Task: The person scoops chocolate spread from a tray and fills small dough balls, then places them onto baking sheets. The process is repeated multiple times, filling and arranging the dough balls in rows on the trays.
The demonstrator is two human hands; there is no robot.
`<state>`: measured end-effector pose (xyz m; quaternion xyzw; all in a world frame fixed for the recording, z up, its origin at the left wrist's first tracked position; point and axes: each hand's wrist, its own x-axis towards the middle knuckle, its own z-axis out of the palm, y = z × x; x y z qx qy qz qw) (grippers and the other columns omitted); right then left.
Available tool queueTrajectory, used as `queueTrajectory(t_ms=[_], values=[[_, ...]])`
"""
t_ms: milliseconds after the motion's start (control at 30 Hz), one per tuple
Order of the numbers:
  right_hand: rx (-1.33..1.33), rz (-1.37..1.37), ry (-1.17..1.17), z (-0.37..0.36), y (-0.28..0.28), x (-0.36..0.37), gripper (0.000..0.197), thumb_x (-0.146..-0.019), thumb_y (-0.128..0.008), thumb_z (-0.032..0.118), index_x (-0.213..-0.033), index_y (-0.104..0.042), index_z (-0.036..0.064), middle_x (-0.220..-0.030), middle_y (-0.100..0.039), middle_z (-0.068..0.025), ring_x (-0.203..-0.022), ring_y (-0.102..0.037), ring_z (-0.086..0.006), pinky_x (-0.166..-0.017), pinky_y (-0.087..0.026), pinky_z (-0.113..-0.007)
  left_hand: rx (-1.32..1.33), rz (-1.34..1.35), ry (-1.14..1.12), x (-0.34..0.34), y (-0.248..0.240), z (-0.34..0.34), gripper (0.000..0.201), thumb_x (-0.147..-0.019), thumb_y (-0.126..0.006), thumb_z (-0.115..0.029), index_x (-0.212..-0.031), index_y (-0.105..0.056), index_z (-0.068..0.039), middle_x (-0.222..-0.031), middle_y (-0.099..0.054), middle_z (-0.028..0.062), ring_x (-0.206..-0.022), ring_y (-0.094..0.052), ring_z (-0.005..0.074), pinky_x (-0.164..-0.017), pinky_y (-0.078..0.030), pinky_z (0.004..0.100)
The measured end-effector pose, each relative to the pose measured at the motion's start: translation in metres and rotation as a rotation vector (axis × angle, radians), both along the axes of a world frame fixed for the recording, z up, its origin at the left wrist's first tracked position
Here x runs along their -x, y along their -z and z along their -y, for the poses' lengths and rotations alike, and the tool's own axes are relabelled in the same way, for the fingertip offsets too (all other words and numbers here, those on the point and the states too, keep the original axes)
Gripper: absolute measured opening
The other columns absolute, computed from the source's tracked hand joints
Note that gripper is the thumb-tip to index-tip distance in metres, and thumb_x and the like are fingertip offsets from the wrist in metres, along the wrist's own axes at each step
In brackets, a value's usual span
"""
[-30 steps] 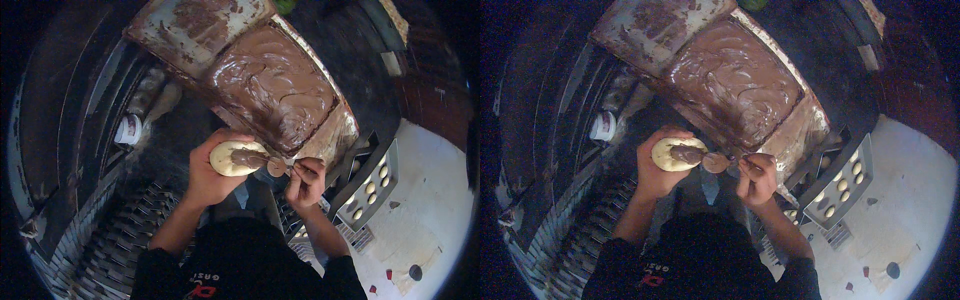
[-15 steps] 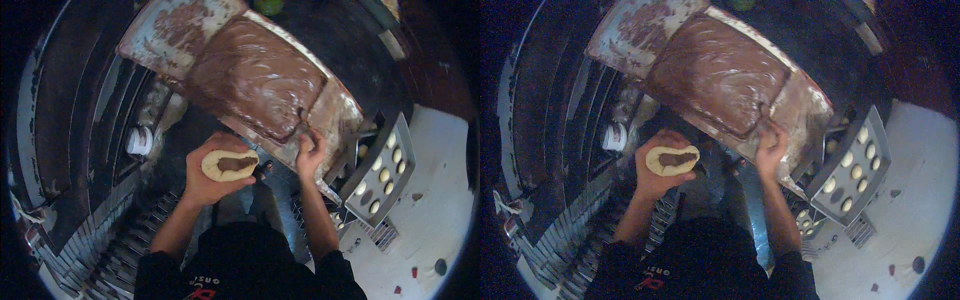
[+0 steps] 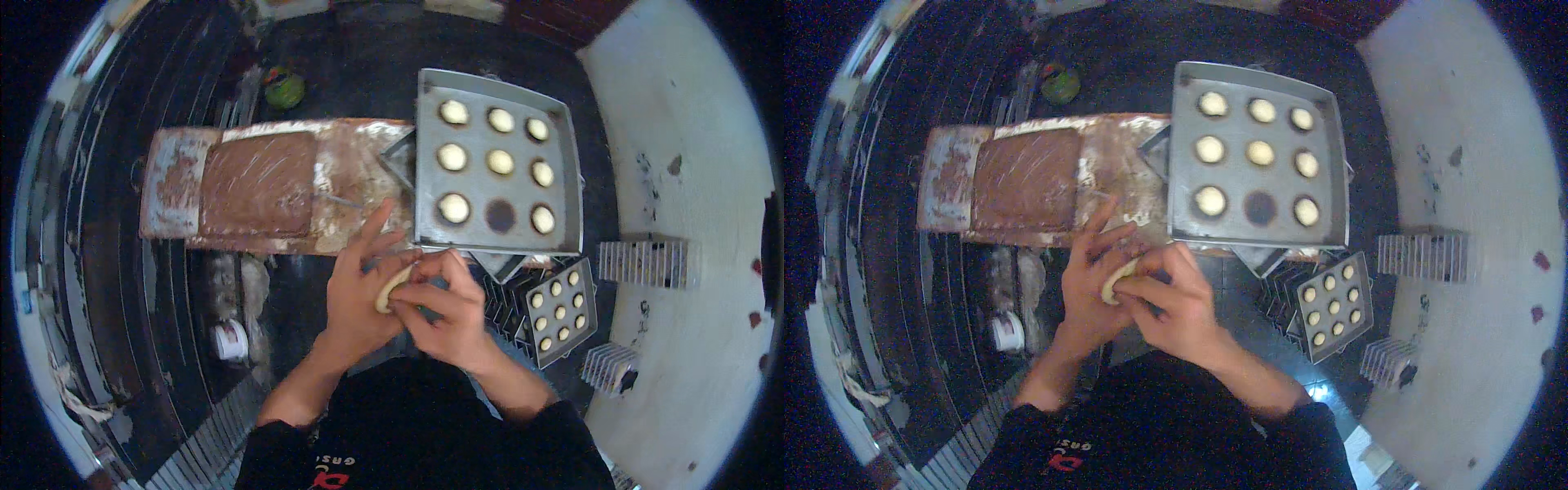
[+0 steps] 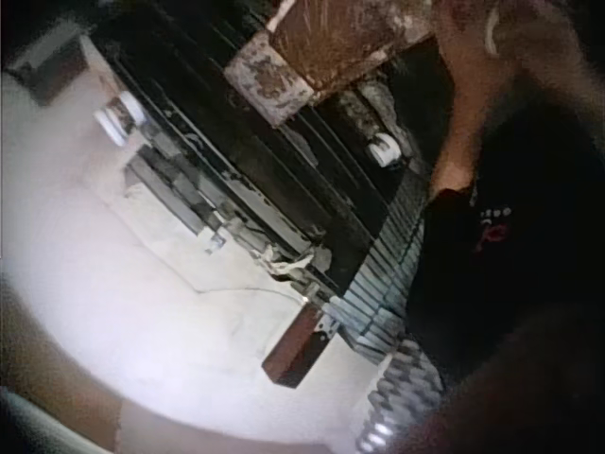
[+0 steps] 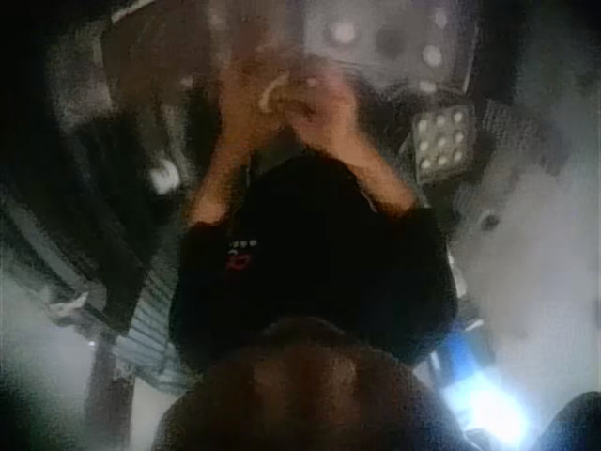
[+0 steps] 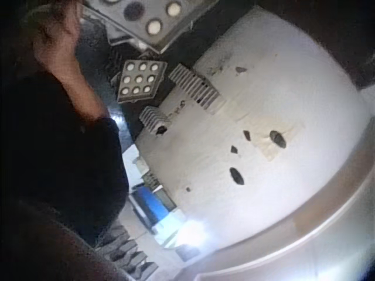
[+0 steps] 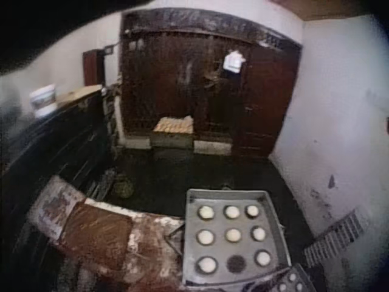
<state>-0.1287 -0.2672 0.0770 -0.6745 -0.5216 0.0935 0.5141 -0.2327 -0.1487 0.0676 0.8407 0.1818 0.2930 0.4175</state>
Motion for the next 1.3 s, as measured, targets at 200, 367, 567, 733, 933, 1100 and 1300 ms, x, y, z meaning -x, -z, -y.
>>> queueTrajectory(t_ms=[200,367,567,733,933,1100,1300], values=[[-0.178,-0.143,0.203,0.054,-0.029,-0.002,0.023,-0.070,-0.085,-0.001,-0.089,-0.074,0.0059,-0.101,-0.060,-0.0084,-0.088,-0.062,-0.0206,-0.074,-0.053,-0.031,0.066,0.262,0.162,-0.029,-0.020,0.050,0.045,-0.070,-0.083,-0.012,-0.114,-0.075,-0.008,-0.158,-0.035,0.0253,-0.129,-0.059,0.0372,-0.102,-0.050,0.0442],[-0.146,-0.029,0.252,0.087,-0.058,0.017,0.023,-0.071,-0.087,0.002,-0.091,-0.077,0.0080,-0.098,-0.060,-0.0068,-0.089,-0.062,-0.0168,-0.070,-0.054,-0.030,-0.244,0.162,0.237,-0.018,-0.060,0.065,0.050,-0.066,-0.083,-0.011,-0.115,-0.074,-0.006,-0.158,-0.039,0.0238,-0.129,-0.060,0.0331,-0.095,-0.049,0.0446],[-0.275,-0.380,0.228,0.096,-0.067,0.070,0.029,-0.070,-0.085,-0.005,-0.095,-0.074,0.0045,-0.109,-0.054,-0.0069,-0.091,-0.059,-0.0107,-0.075,-0.051,-0.024,-0.047,0.255,0.239,0.027,-0.061,0.084,0.049,-0.068,-0.077,-0.009,-0.117,-0.070,-0.006,-0.145,-0.055,0.0230,-0.118,-0.066,0.0350,-0.097,-0.048,0.0408],[-0.082,0.210,0.191,0.109,-0.087,0.097,0.018,-0.074,-0.085,0.003,-0.089,-0.074,0.0041,-0.100,-0.055,-0.0081,-0.094,-0.056,-0.0170,-0.080,-0.049,-0.031,-0.264,0.150,0.331,0.068,-0.075,0.079,0.040,-0.074,-0.075,-0.010,-0.113,-0.069,-0.007,-0.127,-0.066,0.0151,-0.110,-0.066,0.0349,-0.097,-0.046,0.0434],[-0.711,-0.969,0.328,0.125,-0.001,0.149,0.050,-0.089,-0.074,0.025,-0.126,-0.050,-0.0009,-0.114,-0.055,-0.0119,-0.106,-0.057,-0.0231,-0.096,-0.046,-0.038,-0.080,0.150,0.575,0.084,-0.084,0.094,0.019,-0.095,-0.057,-0.012,-0.083,-0.070,-0.006,-0.091,-0.074,0.0091,-0.113,-0.067,0.0271,-0.106,-0.036,0.0503],[-0.544,-0.694,0.212,0.132,-0.013,0.164,0.077,-0.097,-0.061,0.052,-0.144,-0.035,-0.0028,-0.135,-0.052,-0.0148,-0.119,-0.054,-0.0191,-0.099,-0.045,-0.034,0.306,0.398,0.562,0.074,-0.104,0.142,0.027,-0.097,-0.057,-0.026,-0.102,-0.076,-0.007,-0.128,-0.068,0.0161,-0.143,-0.041,0.0394,-0.118,-0.019,0.0532],[-0.875,-1.143,0.110,0.189,-0.053,0.130,0.053,-0.108,-0.040,0.040,-0.140,-0.043,-0.0024,-0.139,-0.052,-0.0181,-0.131,-0.052,-0.0253,-0.107,-0.044,-0.039,-0.382,0.224,0.653,0.022,-0.113,0.187,0.046,-0.090,-0.064,-0.042,-0.118,-0.075,-0.008,-0.152,-0.041,0.0330,-0.149,-0.028,0.0400,-0.119,-0.013,0.0504]])
